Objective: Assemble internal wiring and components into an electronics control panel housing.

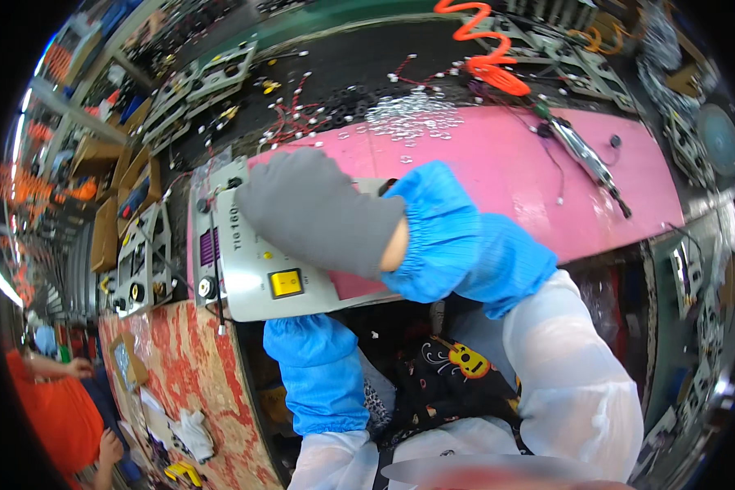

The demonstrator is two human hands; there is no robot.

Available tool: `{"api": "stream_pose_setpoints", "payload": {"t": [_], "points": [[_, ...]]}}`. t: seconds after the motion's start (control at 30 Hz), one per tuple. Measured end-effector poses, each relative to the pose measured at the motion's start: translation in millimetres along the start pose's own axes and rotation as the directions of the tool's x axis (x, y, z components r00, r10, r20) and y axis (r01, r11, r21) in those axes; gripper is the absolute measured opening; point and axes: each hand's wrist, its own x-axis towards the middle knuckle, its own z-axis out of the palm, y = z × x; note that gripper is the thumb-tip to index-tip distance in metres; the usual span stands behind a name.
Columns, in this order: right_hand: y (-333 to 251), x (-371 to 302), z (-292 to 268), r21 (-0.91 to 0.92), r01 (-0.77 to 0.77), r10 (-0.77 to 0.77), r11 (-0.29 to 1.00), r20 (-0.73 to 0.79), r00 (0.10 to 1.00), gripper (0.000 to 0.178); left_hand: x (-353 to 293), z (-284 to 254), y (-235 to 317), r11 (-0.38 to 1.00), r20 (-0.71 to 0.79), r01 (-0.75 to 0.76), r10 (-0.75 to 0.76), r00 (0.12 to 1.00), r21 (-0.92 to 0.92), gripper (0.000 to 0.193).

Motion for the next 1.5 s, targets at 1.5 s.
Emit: {"api": "stream_pose_setpoints", "payload": {"t": [1.5], "points": [[233, -261, -134, -0.407, -0.814, 0.879, 0.415, 0.411, 0.243, 0.046, 11, -67, -3, 0.914, -0.055, -0.402, 0.404, 0.913, 0.057, 0.042]]}}
